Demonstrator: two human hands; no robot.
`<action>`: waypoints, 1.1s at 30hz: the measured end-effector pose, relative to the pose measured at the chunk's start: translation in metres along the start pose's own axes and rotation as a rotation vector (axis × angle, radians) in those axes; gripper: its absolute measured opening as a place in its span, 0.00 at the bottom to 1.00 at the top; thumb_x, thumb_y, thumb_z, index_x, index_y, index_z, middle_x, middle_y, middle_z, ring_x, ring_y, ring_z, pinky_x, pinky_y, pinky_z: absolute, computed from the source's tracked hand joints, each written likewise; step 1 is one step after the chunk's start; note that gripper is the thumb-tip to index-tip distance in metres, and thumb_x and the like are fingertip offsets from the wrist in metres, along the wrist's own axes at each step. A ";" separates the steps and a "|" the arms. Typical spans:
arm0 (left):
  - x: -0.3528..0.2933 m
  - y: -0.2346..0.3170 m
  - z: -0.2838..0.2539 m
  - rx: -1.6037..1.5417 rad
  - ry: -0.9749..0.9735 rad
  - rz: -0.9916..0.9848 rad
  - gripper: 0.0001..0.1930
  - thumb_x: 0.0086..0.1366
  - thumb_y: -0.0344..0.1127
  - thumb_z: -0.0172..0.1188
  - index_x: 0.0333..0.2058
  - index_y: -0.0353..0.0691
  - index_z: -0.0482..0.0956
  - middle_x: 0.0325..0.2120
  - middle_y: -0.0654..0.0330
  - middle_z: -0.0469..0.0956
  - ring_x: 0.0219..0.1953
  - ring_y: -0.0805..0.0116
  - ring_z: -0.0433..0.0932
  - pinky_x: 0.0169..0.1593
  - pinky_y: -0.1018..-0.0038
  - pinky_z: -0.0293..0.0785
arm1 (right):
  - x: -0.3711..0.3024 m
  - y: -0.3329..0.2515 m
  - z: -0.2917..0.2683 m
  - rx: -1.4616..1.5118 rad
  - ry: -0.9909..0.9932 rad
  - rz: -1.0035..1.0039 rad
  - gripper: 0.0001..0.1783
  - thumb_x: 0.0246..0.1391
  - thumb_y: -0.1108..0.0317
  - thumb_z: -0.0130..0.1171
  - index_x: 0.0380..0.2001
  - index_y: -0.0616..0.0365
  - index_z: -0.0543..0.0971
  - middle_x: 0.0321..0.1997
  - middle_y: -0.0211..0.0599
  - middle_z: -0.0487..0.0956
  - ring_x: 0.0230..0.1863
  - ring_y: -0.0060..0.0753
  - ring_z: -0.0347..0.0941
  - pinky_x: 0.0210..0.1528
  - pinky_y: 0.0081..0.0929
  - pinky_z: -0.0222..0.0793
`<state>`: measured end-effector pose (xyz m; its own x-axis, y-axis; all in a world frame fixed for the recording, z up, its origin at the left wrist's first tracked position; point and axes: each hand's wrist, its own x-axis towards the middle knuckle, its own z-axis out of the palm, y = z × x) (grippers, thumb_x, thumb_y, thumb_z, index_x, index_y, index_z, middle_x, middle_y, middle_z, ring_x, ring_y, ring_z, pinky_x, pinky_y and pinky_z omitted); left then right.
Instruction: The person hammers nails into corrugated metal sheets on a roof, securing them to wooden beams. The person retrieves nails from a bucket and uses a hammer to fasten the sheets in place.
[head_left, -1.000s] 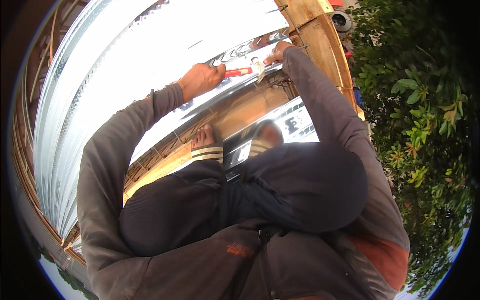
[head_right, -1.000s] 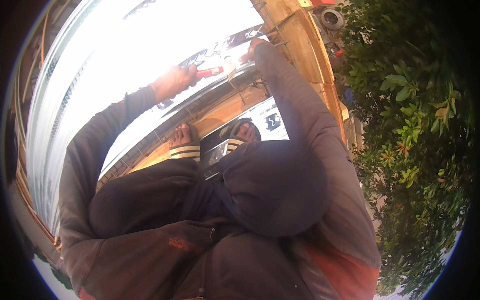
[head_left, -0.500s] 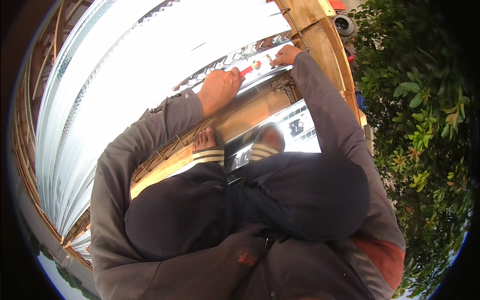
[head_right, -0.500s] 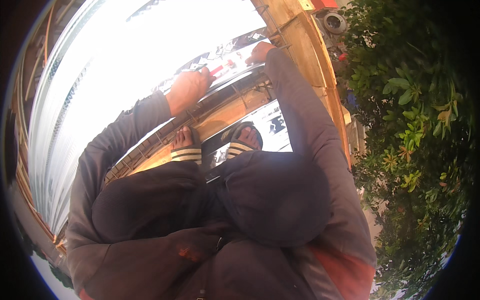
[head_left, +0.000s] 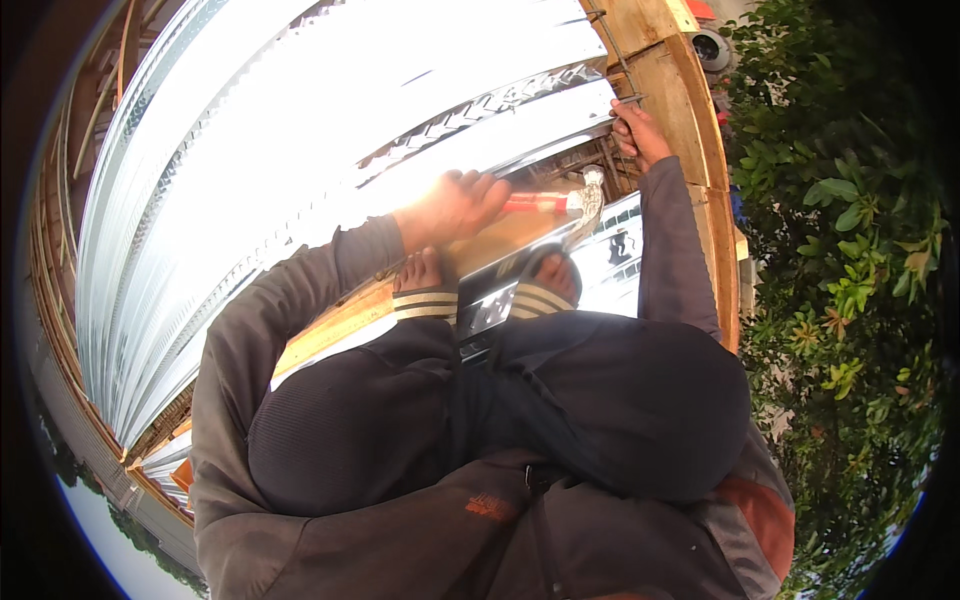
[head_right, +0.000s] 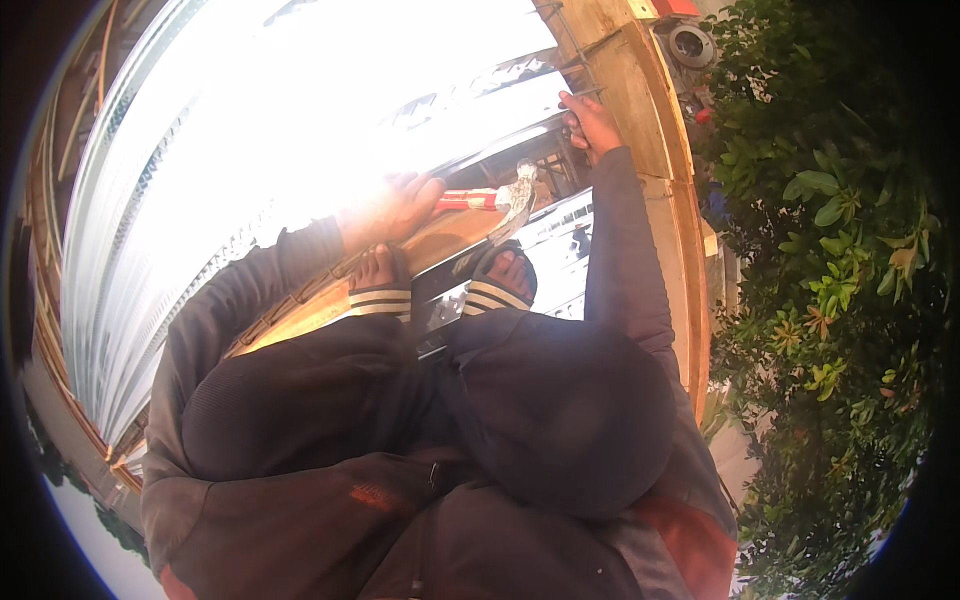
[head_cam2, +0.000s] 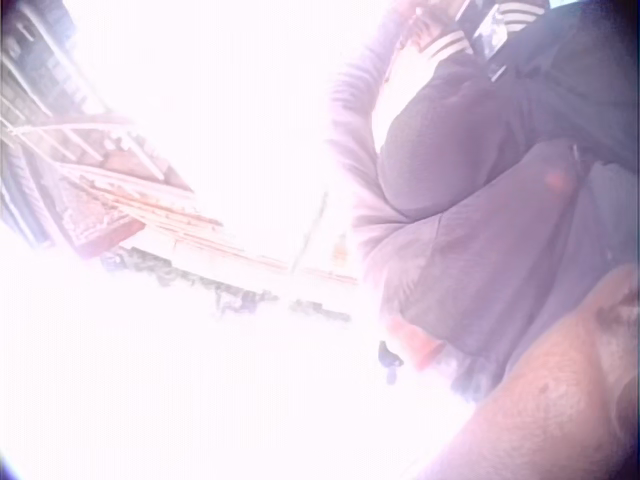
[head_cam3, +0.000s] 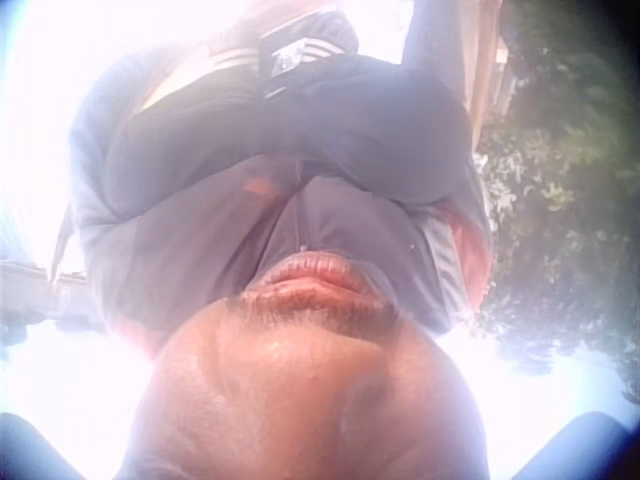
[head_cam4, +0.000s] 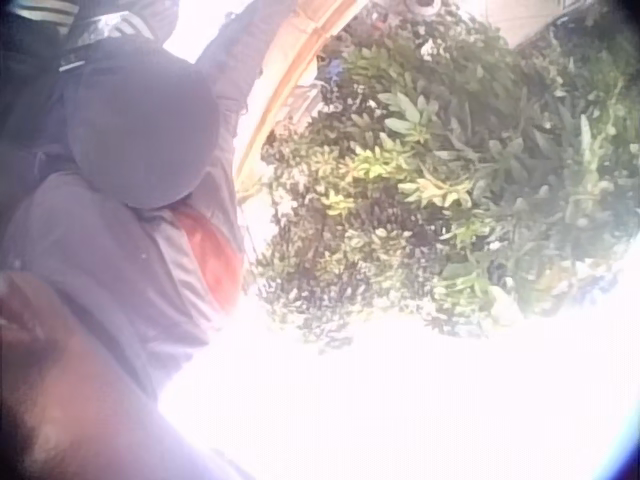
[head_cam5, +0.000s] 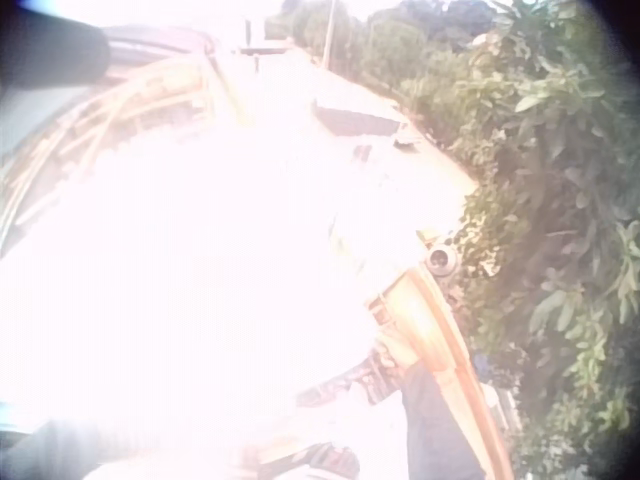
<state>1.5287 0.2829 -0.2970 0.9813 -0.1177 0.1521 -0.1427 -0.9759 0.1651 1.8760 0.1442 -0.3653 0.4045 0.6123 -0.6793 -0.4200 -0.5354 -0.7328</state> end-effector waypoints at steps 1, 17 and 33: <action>-0.002 -0.011 0.010 -0.021 0.015 -0.003 0.16 0.56 0.35 0.65 0.36 0.36 0.68 0.23 0.60 0.72 0.28 0.64 0.79 0.26 0.72 0.72 | -0.006 0.004 -0.003 0.061 0.020 -0.010 0.15 0.61 0.52 0.65 0.37 0.51 0.77 0.23 0.19 0.67 0.17 0.09 0.53 0.16 0.14 0.46; 0.005 -0.024 0.008 -0.042 0.102 -0.108 0.08 0.64 0.31 0.55 0.33 0.33 0.68 0.13 0.54 0.76 0.17 0.59 0.80 0.21 0.66 0.74 | -0.053 0.021 -0.009 0.126 0.113 0.003 0.17 0.62 0.52 0.64 0.41 0.54 0.76 0.24 0.20 0.68 0.18 0.11 0.52 0.19 0.14 0.49; 0.014 -0.023 0.011 0.008 -0.121 -0.183 0.11 0.64 0.32 0.56 0.39 0.27 0.73 0.16 0.55 0.76 0.17 0.56 0.80 0.22 0.61 0.76 | -0.073 0.069 0.002 0.502 -0.028 0.086 0.21 0.65 0.68 0.45 0.59 0.60 0.68 0.39 0.35 0.76 0.31 0.23 0.66 0.37 0.30 0.69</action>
<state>1.5467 0.3015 -0.3096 0.9992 0.0407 0.0019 0.0398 -0.9844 0.1711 1.8157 0.0640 -0.3662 0.3328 0.5972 -0.7298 -0.7923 -0.2426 -0.5598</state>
